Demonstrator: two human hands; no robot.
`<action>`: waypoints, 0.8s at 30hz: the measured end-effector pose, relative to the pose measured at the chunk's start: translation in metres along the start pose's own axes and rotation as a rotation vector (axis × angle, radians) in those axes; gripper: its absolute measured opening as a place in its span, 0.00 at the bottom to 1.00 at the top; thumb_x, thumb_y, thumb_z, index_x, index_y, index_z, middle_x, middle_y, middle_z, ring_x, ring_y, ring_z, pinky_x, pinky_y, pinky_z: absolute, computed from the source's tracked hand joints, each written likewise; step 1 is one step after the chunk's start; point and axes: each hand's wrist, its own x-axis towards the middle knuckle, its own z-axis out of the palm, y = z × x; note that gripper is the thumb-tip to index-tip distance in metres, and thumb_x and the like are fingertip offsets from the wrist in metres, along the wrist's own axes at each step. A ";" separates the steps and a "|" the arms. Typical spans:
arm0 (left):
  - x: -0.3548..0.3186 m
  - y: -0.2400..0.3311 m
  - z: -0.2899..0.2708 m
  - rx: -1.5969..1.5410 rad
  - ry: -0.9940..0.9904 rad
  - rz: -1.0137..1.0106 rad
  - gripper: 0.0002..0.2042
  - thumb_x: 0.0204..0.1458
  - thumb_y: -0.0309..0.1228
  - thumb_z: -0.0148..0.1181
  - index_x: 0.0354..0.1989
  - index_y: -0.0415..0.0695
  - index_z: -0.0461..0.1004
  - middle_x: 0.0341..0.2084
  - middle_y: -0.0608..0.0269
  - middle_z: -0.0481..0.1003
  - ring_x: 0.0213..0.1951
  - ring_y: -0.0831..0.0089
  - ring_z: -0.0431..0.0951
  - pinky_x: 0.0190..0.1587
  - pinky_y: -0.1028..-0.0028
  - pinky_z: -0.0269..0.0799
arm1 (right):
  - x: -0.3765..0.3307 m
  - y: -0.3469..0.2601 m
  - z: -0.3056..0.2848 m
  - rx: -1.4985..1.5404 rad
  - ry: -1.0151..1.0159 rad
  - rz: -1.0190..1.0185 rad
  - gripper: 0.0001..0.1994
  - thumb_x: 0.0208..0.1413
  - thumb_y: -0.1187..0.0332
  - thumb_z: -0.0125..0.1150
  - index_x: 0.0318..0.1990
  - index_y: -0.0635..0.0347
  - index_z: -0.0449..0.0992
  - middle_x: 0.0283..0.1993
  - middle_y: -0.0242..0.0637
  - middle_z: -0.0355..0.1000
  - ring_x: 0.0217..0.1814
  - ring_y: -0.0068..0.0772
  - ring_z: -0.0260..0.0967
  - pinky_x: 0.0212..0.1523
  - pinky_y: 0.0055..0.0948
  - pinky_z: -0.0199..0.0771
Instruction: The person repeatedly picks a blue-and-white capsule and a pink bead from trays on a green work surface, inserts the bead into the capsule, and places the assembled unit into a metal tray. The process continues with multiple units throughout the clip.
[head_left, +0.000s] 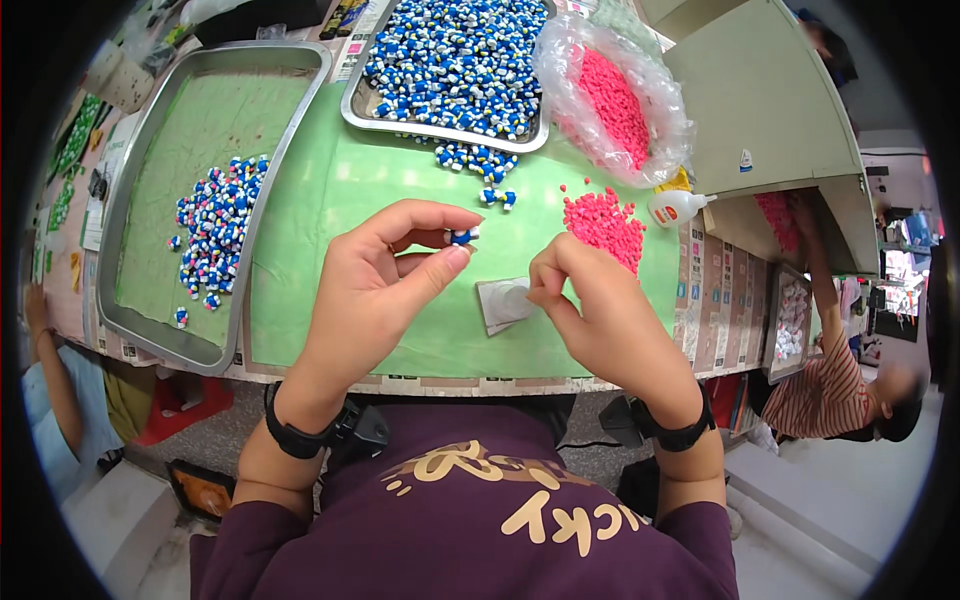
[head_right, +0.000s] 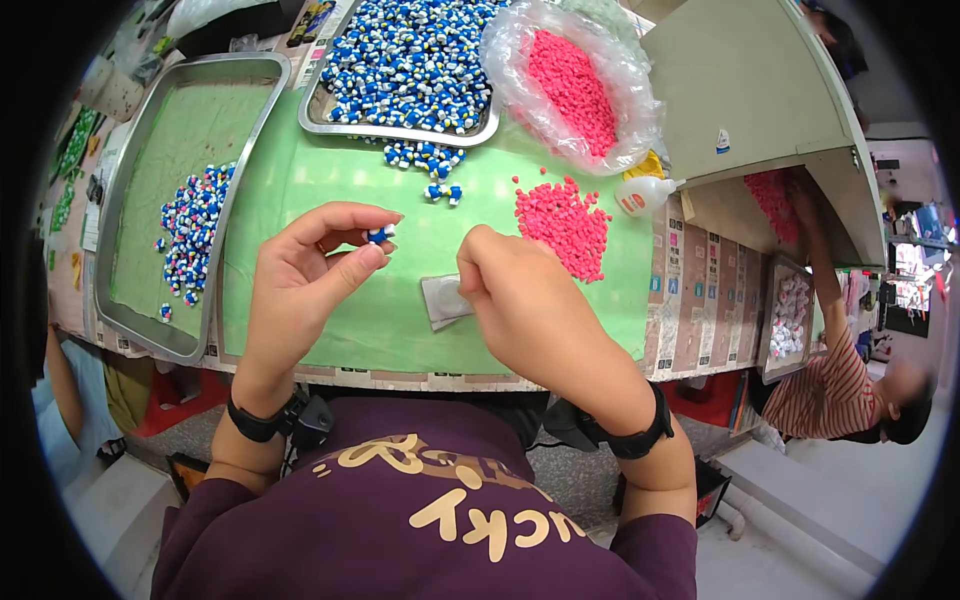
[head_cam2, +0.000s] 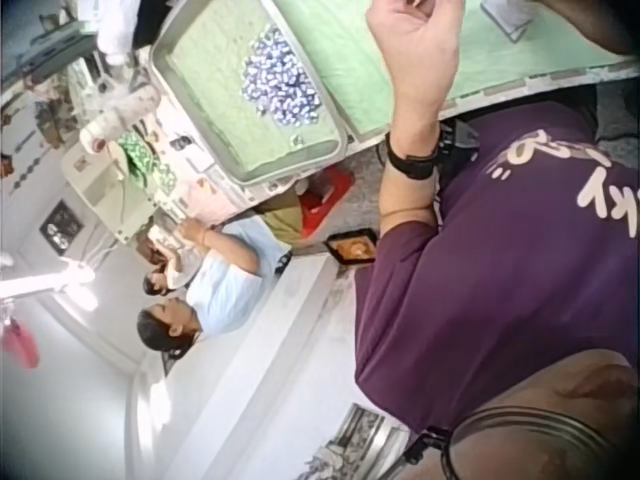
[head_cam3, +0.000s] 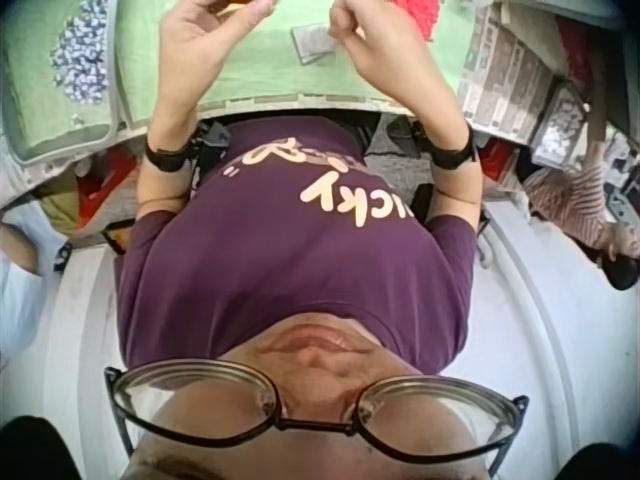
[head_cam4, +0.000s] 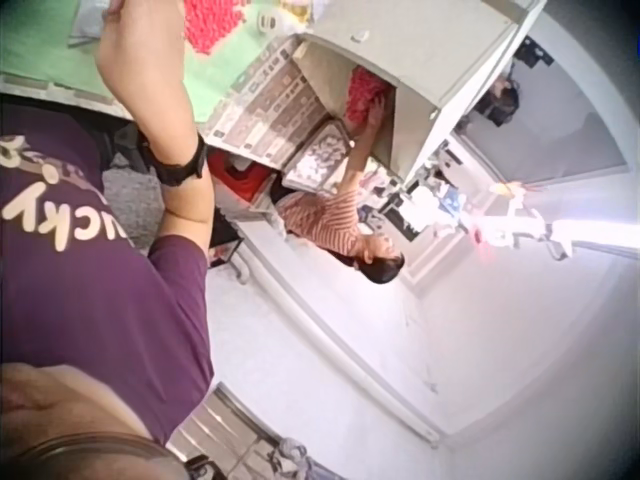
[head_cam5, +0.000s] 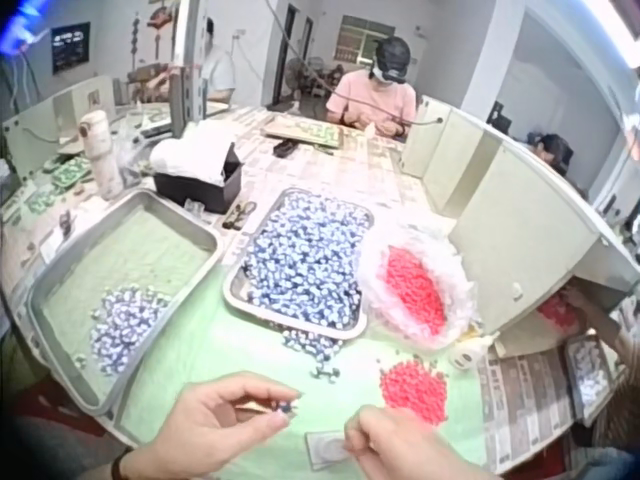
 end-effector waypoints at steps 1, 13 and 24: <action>0.000 0.001 0.000 0.001 -0.017 -0.004 0.12 0.54 0.18 0.59 0.47 0.33 0.74 0.44 0.58 0.76 0.44 0.75 0.76 0.48 0.74 0.75 | -0.001 -0.002 -0.004 0.043 0.013 0.007 0.07 0.49 0.82 0.54 0.31 0.63 0.62 0.26 0.43 0.68 0.32 0.49 0.69 0.33 0.39 0.67; 0.002 0.006 0.027 -0.309 -0.032 -0.004 0.13 0.51 0.16 0.63 0.44 0.34 0.71 0.41 0.55 0.76 0.44 0.70 0.79 0.49 0.73 0.76 | 0.006 -0.031 -0.010 0.412 0.374 -0.181 0.13 0.54 0.83 0.59 0.30 0.60 0.59 0.35 0.39 0.70 0.37 0.24 0.68 0.39 0.24 0.71; 0.002 0.005 0.026 -0.309 -0.047 -0.002 0.13 0.50 0.16 0.63 0.44 0.35 0.71 0.42 0.56 0.76 0.44 0.70 0.79 0.48 0.73 0.76 | 0.005 -0.030 -0.008 0.395 0.410 -0.213 0.13 0.55 0.83 0.59 0.29 0.59 0.59 0.36 0.40 0.70 0.36 0.22 0.66 0.35 0.22 0.68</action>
